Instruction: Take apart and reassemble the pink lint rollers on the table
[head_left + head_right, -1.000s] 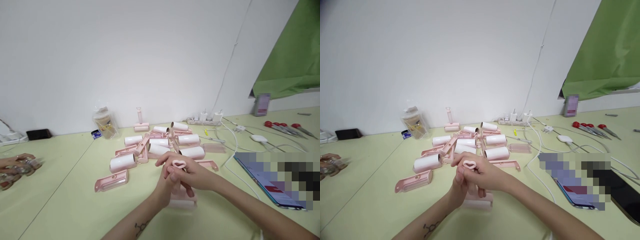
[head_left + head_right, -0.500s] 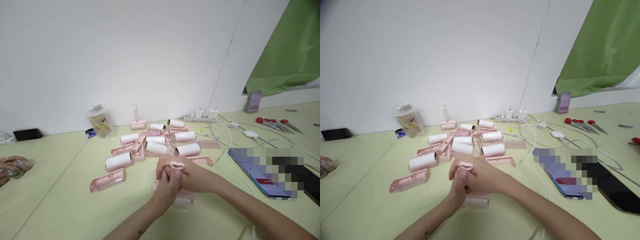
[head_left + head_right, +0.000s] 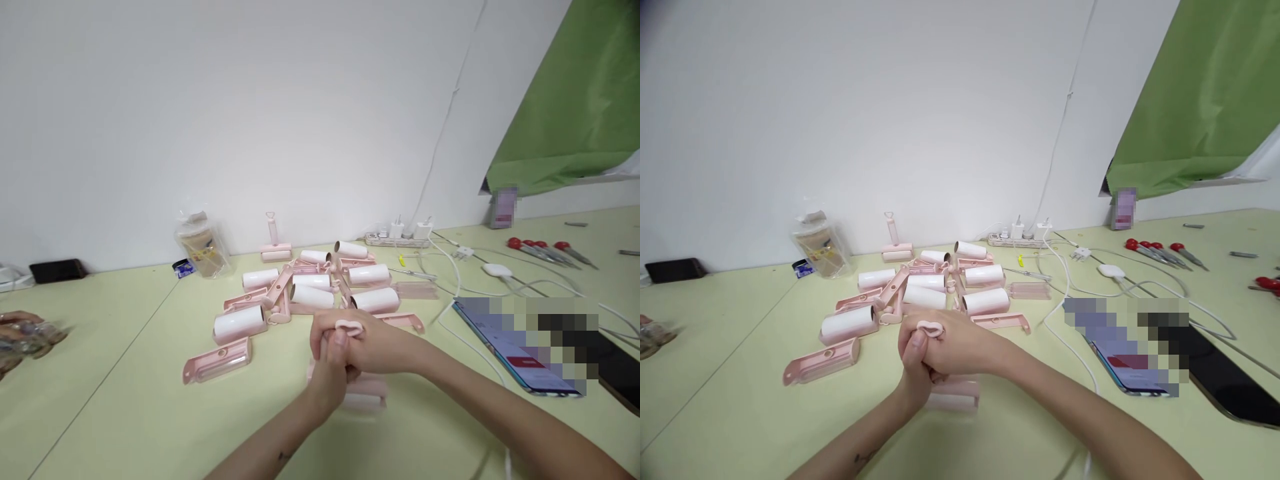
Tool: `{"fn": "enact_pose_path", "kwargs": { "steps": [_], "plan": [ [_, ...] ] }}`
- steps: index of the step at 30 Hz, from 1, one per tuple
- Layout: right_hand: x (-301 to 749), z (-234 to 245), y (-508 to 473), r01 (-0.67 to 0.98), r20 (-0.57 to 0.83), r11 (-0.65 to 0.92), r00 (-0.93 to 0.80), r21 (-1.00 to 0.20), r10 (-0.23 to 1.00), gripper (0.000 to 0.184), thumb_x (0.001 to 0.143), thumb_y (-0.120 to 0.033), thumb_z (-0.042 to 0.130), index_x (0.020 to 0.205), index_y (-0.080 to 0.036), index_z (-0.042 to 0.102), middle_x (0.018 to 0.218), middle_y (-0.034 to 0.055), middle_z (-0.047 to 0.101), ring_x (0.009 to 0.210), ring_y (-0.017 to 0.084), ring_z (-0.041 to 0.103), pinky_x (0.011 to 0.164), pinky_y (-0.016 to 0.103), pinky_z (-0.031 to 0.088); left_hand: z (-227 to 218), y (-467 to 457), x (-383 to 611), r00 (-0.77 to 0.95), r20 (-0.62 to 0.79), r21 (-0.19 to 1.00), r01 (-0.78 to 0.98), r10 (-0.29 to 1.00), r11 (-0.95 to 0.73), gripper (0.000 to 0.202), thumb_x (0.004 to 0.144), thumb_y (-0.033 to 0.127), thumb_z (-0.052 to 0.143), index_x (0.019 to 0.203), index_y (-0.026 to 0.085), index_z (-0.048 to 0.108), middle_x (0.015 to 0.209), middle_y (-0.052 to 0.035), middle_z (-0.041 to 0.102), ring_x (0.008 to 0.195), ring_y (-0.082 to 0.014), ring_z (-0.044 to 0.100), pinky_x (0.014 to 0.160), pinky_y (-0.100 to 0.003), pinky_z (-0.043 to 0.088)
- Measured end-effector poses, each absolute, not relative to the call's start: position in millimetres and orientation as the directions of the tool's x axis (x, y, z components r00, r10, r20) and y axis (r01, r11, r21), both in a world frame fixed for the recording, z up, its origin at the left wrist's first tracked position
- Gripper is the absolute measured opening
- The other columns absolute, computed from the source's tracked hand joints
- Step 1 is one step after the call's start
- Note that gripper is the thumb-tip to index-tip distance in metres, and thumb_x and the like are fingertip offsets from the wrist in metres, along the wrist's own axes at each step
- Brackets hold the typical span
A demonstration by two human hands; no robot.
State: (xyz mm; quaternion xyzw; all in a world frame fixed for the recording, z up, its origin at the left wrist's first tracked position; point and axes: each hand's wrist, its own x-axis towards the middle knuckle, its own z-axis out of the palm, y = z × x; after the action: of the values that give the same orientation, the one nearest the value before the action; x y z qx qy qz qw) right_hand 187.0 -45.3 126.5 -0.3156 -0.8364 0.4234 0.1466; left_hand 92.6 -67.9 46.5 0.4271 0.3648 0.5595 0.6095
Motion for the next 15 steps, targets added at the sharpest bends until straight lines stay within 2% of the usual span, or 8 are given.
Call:
{"fn": "enact_pose_path", "kwargs": {
  "steps": [2,4,6,8,10,11,13,15],
  "plan": [
    [189.5,120.5,-44.0,0.383,-0.125,0.257,-0.736,-0.887,0.665,0.014,0.085,-0.023,0.039,0.086,-0.022,0.053,0.07,-0.003,0.054,0.05,0.009,0.054,0.044,0.019,0.044,49.3,-64.6,92.3,0.168,0.056,0.932,-0.362,0.984,0.009,0.06,0.051,0.078,0.05,0.044,0.02,0.037,0.03,0.0088,0.024,0.028,-0.0039,0.019,0.03,-0.018,0.012],
    [193.7,113.9,-42.9,0.289,-0.121,0.152,-0.743,-0.945,0.658,0.024,0.088,-0.042,0.038,0.096,-0.023,0.05,0.064,-0.0039,0.053,0.046,0.009,0.054,0.045,0.021,0.046,50.3,-61.3,91.9,0.223,0.088,0.931,-0.365,0.971,-0.001,0.063,0.049,0.081,0.047,0.039,0.02,0.036,0.029,0.0074,0.025,0.026,-0.0046,0.022,0.029,-0.019,0.011],
    [198.5,108.9,-41.5,0.169,-0.021,0.163,-0.755,-0.972,0.656,0.04,0.086,-0.056,0.032,0.104,-0.023,0.046,0.066,-0.0022,0.054,0.048,0.011,0.055,0.045,0.022,0.045,49.6,-58.8,91.4,0.263,0.126,0.927,-0.376,0.957,-0.018,0.066,0.048,0.085,0.04,0.038,0.019,0.038,0.029,0.0063,0.026,0.025,-0.0054,0.024,0.028,-0.021,0.013],
    [202.2,107.3,-39.4,0.1,0.148,0.313,-0.719,-0.945,0.679,0.048,0.085,-0.061,0.026,0.106,-0.023,0.046,0.081,0.0029,0.057,0.059,0.013,0.057,0.05,0.024,0.045,48.0,-57.6,90.7,0.284,0.156,0.923,-0.383,0.946,-0.037,0.068,0.05,0.085,0.037,0.039,0.018,0.041,0.03,0.006,0.028,0.025,-0.0056,0.027,0.029,-0.021,0.017],
    [203.7,109.2,-36.0,0.161,0.313,0.522,-0.642,-0.837,0.7,0.046,0.083,-0.062,0.032,0.097,-0.022,0.049,0.092,0.0049,0.053,0.069,0.014,0.053,0.057,0.025,0.043,46.0,-57.4,90.0,0.296,0.175,0.922,-0.383,0.939,-0.052,0.067,0.05,0.085,0.039,0.042,0.018,0.042,0.032,0.0063,0.031,0.027,-0.0054,0.029,0.03,-0.02,0.022],
    [203.7,111.1,-33.9,0.227,0.384,0.616,-0.608,-0.754,0.694,0.042,0.081,-0.06,0.038,0.088,-0.021,0.049,0.089,0.004,0.052,0.07,0.014,0.05,0.058,0.025,0.041,45.1,-57.6,89.6,0.301,0.178,0.923,-0.38,0.937,-0.053,0.067,0.049,0.085,0.04,0.045,0.018,0.043,0.034,0.0064,0.033,0.027,-0.0053,0.029,0.031,-0.02,0.024],
    [202.5,115.6,-29.3,0.355,0.466,0.739,-0.601,-0.573,0.65,0.036,0.079,-0.054,0.046,0.068,-0.02,0.042,0.07,-0.0005,0.046,0.061,0.013,0.042,0.054,0.024,0.035,44.2,-58.2,89.1,0.31,0.176,0.927,-0.371,0.934,-0.052,0.066,0.047,0.084,0.044,0.049,0.018,0.044,0.037,0.0065,0.036,0.029,-0.005,0.029,0.031,-0.02,0.026],
    [201.1,119.8,-25.2,0.41,0.484,0.812,-0.656,-0.416,0.579,0.039,0.081,-0.045,0.045,0.055,-0.02,0.031,0.055,-0.0043,0.035,0.052,0.011,0.034,0.048,0.023,0.027,45.5,-59.3,88.9,0.312,0.169,0.934,-0.355,0.935,-0.051,0.065,0.047,0.083,0.046,0.049,0.018,0.043,0.038,0.0064,0.037,0.029,-0.0048,0.028,0.031,-0.02,0.025]
  ]
}}
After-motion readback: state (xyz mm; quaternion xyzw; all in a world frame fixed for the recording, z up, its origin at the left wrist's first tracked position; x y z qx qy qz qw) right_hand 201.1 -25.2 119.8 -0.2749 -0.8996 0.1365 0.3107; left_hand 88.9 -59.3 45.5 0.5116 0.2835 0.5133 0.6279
